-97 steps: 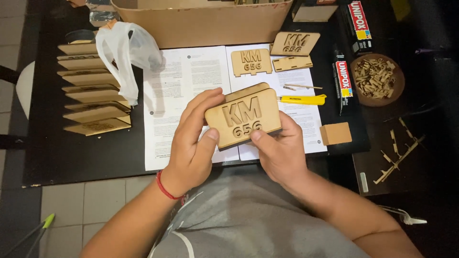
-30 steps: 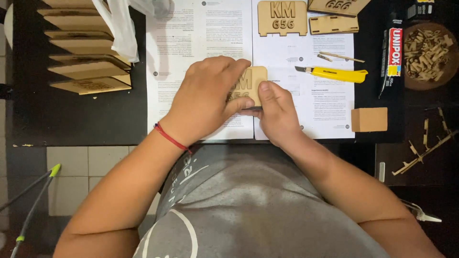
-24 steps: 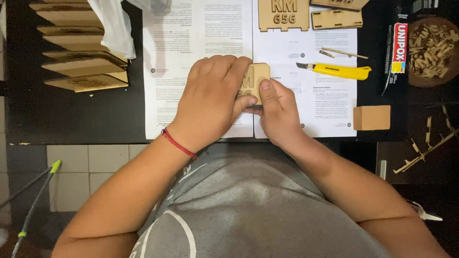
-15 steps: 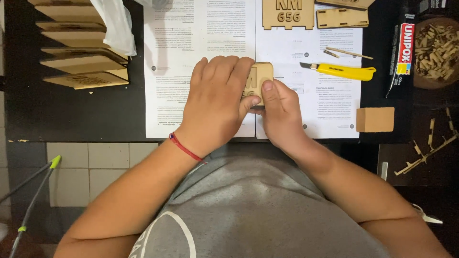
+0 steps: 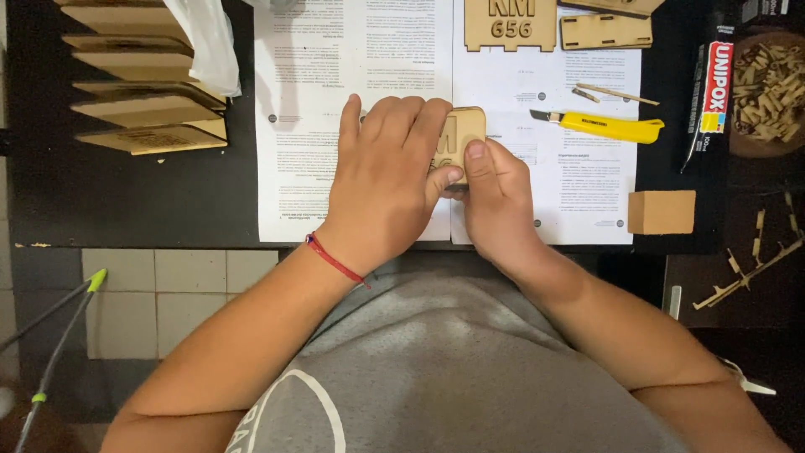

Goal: Assembling small laser-cut wooden boxes by applying glue to the edges and fitting the pieces together.

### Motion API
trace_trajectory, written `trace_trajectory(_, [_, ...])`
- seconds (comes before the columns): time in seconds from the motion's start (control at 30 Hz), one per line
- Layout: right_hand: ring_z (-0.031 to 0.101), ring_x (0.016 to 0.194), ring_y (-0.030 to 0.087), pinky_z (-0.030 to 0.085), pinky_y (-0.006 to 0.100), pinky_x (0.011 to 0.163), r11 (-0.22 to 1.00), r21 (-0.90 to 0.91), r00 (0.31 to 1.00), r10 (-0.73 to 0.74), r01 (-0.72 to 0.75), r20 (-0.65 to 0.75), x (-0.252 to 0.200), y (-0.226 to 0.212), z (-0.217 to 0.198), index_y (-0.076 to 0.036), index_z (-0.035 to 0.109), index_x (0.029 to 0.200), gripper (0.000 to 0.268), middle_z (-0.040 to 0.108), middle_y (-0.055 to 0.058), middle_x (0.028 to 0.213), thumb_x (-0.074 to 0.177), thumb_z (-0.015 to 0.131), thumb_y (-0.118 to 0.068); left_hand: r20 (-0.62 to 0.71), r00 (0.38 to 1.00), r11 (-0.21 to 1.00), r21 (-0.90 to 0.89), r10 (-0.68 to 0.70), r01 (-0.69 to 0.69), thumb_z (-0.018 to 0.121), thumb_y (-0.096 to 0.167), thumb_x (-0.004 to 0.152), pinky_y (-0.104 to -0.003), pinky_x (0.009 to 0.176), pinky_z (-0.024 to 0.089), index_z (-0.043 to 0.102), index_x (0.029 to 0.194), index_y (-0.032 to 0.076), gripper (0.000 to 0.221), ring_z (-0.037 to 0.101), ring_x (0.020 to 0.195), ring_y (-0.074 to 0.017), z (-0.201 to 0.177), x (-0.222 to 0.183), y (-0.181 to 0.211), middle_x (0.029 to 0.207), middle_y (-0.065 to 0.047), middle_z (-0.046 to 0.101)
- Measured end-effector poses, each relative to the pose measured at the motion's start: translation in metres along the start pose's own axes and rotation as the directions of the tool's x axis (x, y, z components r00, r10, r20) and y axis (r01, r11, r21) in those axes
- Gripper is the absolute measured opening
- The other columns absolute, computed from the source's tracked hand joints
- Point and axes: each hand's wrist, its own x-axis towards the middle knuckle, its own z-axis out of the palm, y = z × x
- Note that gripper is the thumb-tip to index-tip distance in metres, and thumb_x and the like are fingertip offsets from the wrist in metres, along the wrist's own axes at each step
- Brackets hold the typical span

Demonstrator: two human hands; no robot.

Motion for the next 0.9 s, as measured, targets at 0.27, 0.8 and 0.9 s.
trace_trajectory(0.27, [0.053, 0.078, 0.011, 0.057, 0.030, 0.067, 0.997, -0.064, 0.999, -0.046, 0.047, 0.007, -0.001, -0.003, 0.002, -0.006, 0.053, 0.090, 0.035, 0.055, 0.003, 0.084, 0.104, 0.042, -0.036, -0.015, 1.000, 0.999, -0.048, 0.000, -0.001, 0.065, 0.038, 0.092, -0.064, 0.109, 0.026, 0.050, 0.129, 0.011, 0.048, 0.051, 0.111, -0.0292, -0.001, -0.001, -0.001, 0.117, -0.007, 0.055])
trace_trajectory(0.8, [0.056, 0.105, 0.014, 0.048, 0.031, 0.098, 0.980, -0.030, 0.974, -0.190, 0.195, 0.125, -0.005, 0.045, -0.009, -0.003, 0.059, 0.120, 0.032, 0.063, 0.004, 0.116, 0.107, 0.041, -0.025, -0.099, 0.966, 0.959, -0.130, 0.240, -0.251, 0.068, 0.039, 0.083, -0.052, 0.112, 0.034, 0.050, 0.139, 0.002, 0.069, 0.047, 0.129, -0.0417, -0.021, -0.008, -0.012, 0.138, -0.018, 0.054])
trace_trajectory(0.9, [0.055, 0.110, 0.013, 0.046, 0.031, 0.097, 0.983, -0.079, 0.977, -0.151, 0.164, 0.147, -0.017, -0.019, -0.010, -0.005, 0.059, 0.119, 0.048, 0.061, 0.003, 0.116, 0.104, 0.038, -0.046, -0.129, 0.972, 0.963, -0.165, 0.195, -0.215, 0.071, 0.048, 0.073, -0.052, 0.110, 0.037, 0.045, 0.145, 0.009, 0.086, 0.044, 0.137, -0.0369, 0.009, -0.008, -0.036, 0.149, -0.017, 0.044])
